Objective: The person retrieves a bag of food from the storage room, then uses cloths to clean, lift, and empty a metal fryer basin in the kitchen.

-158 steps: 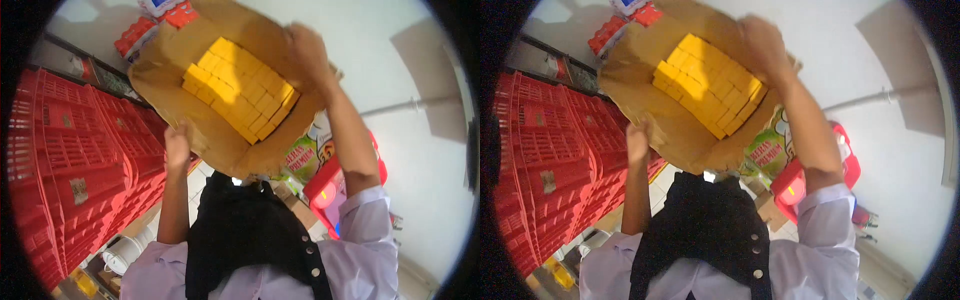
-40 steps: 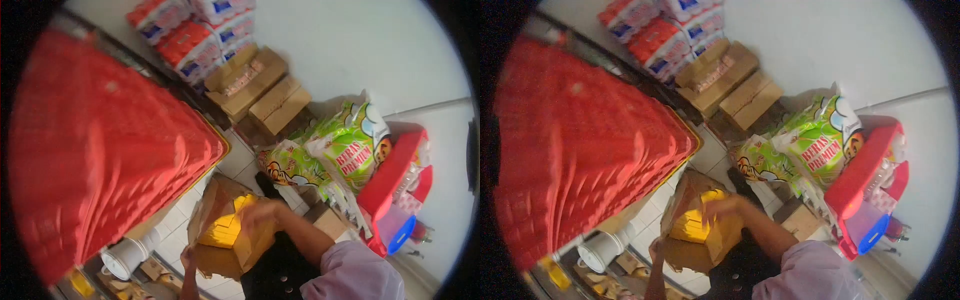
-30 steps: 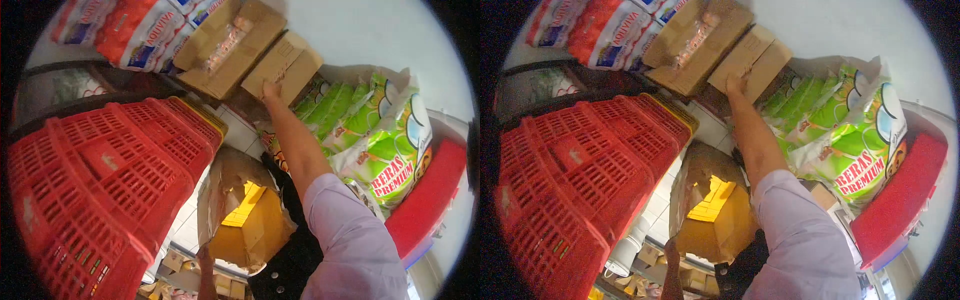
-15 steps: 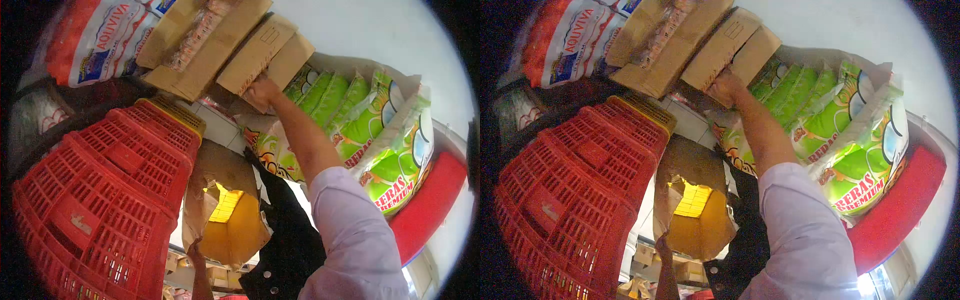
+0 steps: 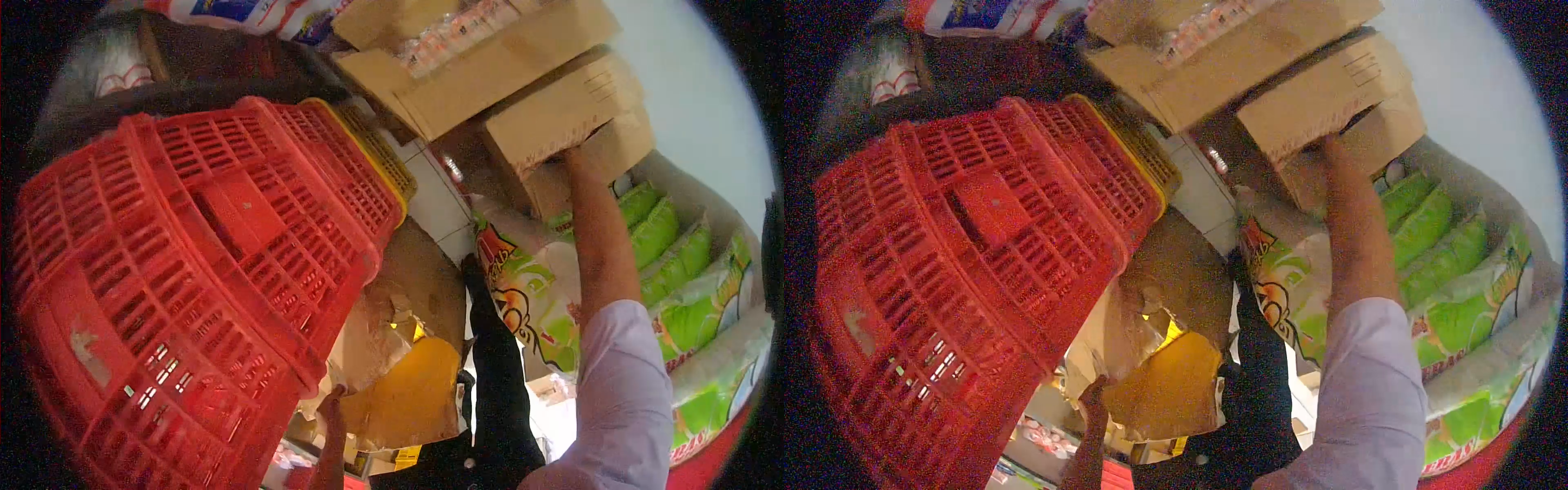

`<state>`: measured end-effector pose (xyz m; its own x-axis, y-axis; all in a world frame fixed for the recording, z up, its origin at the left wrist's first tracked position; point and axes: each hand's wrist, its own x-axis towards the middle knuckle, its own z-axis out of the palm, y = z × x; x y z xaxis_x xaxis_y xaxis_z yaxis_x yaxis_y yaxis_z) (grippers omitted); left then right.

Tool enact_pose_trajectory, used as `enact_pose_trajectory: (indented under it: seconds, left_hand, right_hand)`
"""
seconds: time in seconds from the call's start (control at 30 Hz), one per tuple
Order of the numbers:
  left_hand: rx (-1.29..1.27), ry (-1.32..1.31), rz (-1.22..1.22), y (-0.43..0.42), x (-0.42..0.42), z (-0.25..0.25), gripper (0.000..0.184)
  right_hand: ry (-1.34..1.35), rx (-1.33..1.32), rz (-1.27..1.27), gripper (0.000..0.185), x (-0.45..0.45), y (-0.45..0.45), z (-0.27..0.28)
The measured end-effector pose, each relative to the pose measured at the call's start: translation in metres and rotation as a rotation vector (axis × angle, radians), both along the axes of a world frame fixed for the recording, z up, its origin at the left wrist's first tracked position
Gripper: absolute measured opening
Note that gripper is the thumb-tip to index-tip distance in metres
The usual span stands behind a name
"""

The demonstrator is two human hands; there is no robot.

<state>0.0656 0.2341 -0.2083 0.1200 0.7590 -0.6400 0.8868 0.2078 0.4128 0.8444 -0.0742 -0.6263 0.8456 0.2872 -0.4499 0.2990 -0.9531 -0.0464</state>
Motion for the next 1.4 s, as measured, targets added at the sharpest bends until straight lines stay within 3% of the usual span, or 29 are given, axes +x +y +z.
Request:
enact_pose_trajectory:
  seconds: [0.03,0.1,0.17,0.23,0.33,0.43,0.53,0.63,0.73,0.83,0.87,0.97,1.03,1.17,1.27,1.37,1.4]
  left_hand:
    - [0.065,0.034,-0.122,-0.003,-0.014,-0.003,0.036]
    - [-0.081,0.016,0.188,-0.008,0.032,0.018,0.03]
    - [-0.138,-0.107,0.341,-0.01,0.025,0.009,0.028]
    - [-0.108,-0.305,0.337,-0.001,-0.032,-0.017,0.029]
    - [0.112,0.155,-0.204,0.001,-0.013,0.002,0.028]
    - [-0.012,-0.082,0.23,0.001,-0.039,-0.004,0.027]
    - [-0.001,0.15,-0.003,-0.007,-0.014,-0.001,0.028]
    - [0.0,0.046,0.035,-0.011,-0.023,-0.011,0.028]
    - [-0.013,0.243,-0.134,-0.001,-0.004,0.004,0.027]
    - [-0.006,0.035,-0.053,0.0,0.027,0.025,0.025]
    - [-0.011,0.167,-0.184,-0.001,0.049,0.037,0.031]
    - [0.004,0.096,-0.224,0.011,0.008,0.025,0.041]
    - [-0.055,0.132,-0.244,0.015,0.033,0.042,0.043]
    - [-0.08,-0.216,-0.262,0.038,0.0,0.027,0.041]
    - [0.031,-0.107,-0.321,0.05,-0.043,-0.003,0.042]
    - [0.129,0.241,-0.545,0.035,0.046,0.053,0.035]
    - [0.175,0.179,-0.696,0.045,0.024,0.034,0.033]
  right_hand:
    - [0.001,-0.006,0.02,0.044,0.0,0.004,0.0]
    - [0.016,-0.021,0.057,0.044,-0.001,-0.005,-0.001]
    - [0.024,-0.026,0.085,0.044,-0.004,-0.003,0.001]
    - [0.031,-0.032,0.102,0.044,-0.006,-0.004,0.009]
    - [0.035,-0.04,0.106,0.043,-0.004,-0.008,0.014]
    - [0.045,-0.05,0.121,0.043,-0.01,-0.008,0.006]
    - [0.041,-0.052,0.15,0.043,-0.012,-0.004,0.003]
    - [0.044,-0.055,0.154,0.043,-0.016,-0.005,0.001]
    - [0.046,-0.058,0.157,0.043,-0.018,-0.011,-0.005]
    - [0.055,-0.058,0.189,0.043,-0.017,-0.012,-0.001]
    - [0.055,-0.055,0.203,0.043,-0.015,-0.012,0.001]
    - [0.06,-0.047,0.248,0.042,-0.01,-0.016,0.022]
    - [0.062,-0.049,0.316,0.042,-0.002,-0.021,0.051]
    - [0.089,-0.021,0.4,0.042,0.01,-0.028,0.124]
    - [0.246,0.115,0.462,0.037,0.007,-0.048,0.19]
    - [0.206,0.237,0.494,0.033,-0.028,-0.055,0.25]
    - [0.148,0.267,0.493,0.032,-0.038,-0.05,0.27]
